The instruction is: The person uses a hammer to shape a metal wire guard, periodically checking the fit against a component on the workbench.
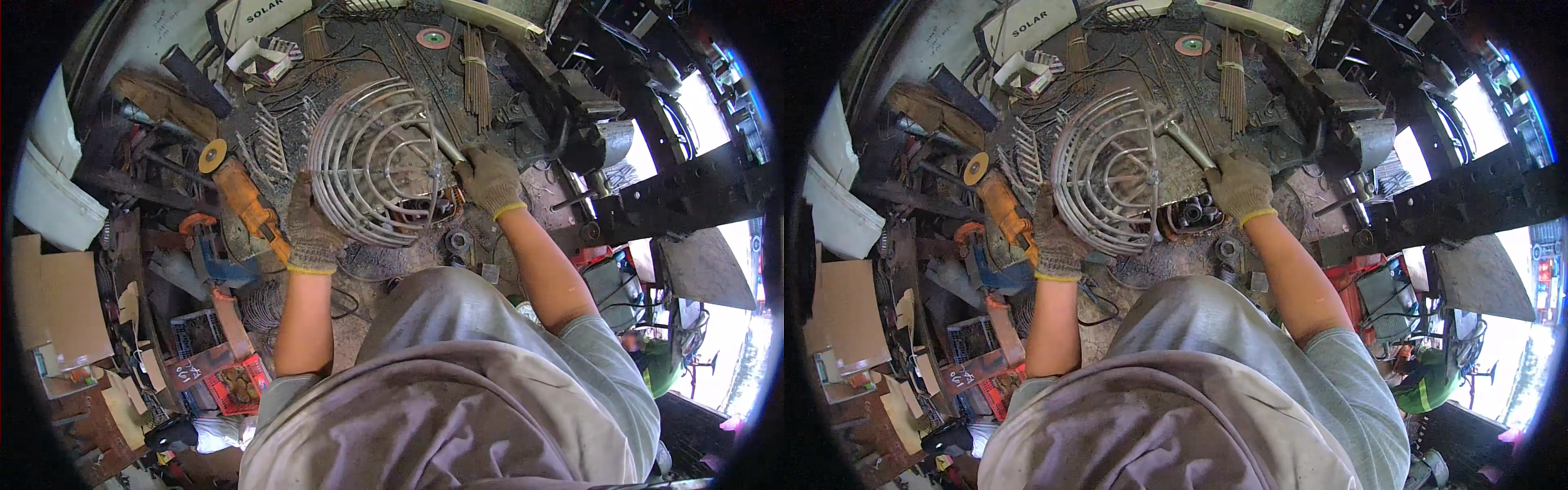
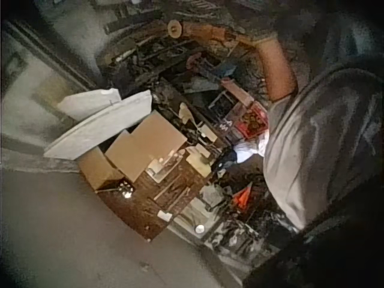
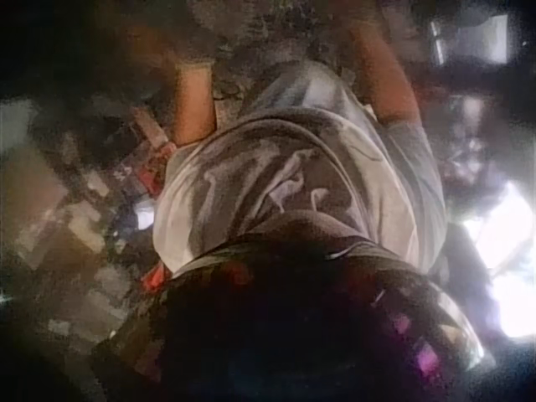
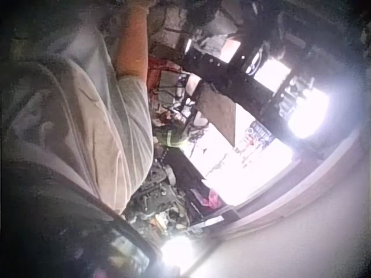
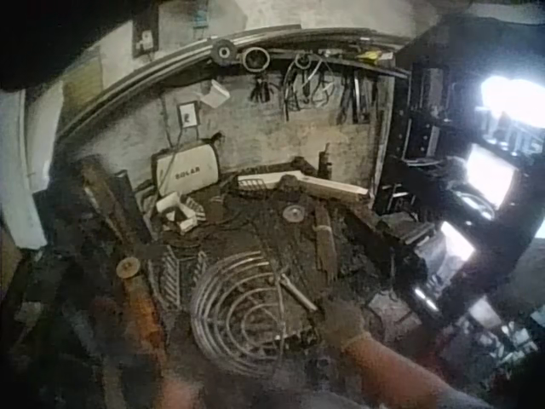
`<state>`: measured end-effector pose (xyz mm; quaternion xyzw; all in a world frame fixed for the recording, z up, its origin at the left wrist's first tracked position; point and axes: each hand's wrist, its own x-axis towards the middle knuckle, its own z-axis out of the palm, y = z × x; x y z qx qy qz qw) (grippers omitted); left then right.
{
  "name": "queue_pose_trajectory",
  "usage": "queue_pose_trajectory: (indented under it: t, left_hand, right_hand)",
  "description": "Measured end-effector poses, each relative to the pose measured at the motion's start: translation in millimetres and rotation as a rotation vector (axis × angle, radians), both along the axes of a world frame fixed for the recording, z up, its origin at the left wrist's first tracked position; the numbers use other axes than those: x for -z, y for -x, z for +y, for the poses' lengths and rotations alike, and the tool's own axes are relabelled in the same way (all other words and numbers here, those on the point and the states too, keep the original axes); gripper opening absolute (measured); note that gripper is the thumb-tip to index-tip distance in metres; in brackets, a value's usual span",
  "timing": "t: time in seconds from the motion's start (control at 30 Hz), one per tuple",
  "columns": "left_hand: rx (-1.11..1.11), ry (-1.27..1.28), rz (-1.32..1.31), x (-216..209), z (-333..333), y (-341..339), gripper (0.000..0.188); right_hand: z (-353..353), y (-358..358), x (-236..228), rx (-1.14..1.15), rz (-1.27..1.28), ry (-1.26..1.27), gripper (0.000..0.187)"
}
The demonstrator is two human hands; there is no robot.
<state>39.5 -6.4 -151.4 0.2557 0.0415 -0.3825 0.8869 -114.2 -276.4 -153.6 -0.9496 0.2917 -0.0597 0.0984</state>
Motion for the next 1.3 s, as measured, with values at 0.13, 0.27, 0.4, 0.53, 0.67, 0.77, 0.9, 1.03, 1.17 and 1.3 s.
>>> queue_pose_trajectory:
  t: [0.13, 0.27, 0.4, 0.53, 0.67, 0.77, 0.9, 1.03, 1.17, 1.3]
  left_hand:
    - [-0.003, -0.044, 0.011, -13.4, -1.5, 5.8, 0.055]
    - [0.053, 0.056, 0.063, -11.7, 2.3, 6.1, 0.052]
    - [0.061, -0.003, 0.052, -13.4, 0.9, 7.0, 0.053]
    - [-0.009, -0.073, 0.029, -14.5, -1.0, 6.6, 0.052]
    - [0.024, 0.045, 0.022, -20.1, 0.5, 8.0, 0.046]
    - [-0.051, -0.051, 0.054, -13.5, 0.1, 3.4, 0.048]
    - [-0.017, 0.021, -0.052, -11.8, -0.2, 1.5, 0.049]
    - [-0.003, 0.031, -0.056, 1.5, 2.5, -7.3, 0.046]
    - [-0.023, -0.026, -0.155, -10.8, 1.8, 0.4, 0.05]
    - [0.05, 0.08, -0.171, -12.1, 4.0, 1.6, 0.05]
  right_hand:
    - [4.3, 2.2, -7.4, 0.023, 0.018, -0.023, 0.037]
    - [2.9, 2.6, 0.2, 0.022, -0.053, 0.009, 0.038]
    - [1.9, 2.4, -2.1, 0.006, -0.025, -0.019, 0.039]
    - [-0.3, 1.2, -0.7, -0.004, 0.019, -0.018, 0.041]
    - [0.4, 0.8, 3.1, 0.011, -0.03, 0.012, 0.043]
    - [0.9, -1.0, -2.5, 0.05, 0.079, -0.057, 0.043]
    - [3.7, 1.7, -6.0, 0.034, 0.028, -0.025, 0.042]
    - [5.7, 0.7, -10.9, 0.031, 0.031, -0.041, 0.041]
    - [-0.1, 1.7, 2.1, 0.019, 0.02, -0.01, 0.041]
    - [-0.8, 3.3, 5.8, -0.004, -0.054, 0.02, 0.04]
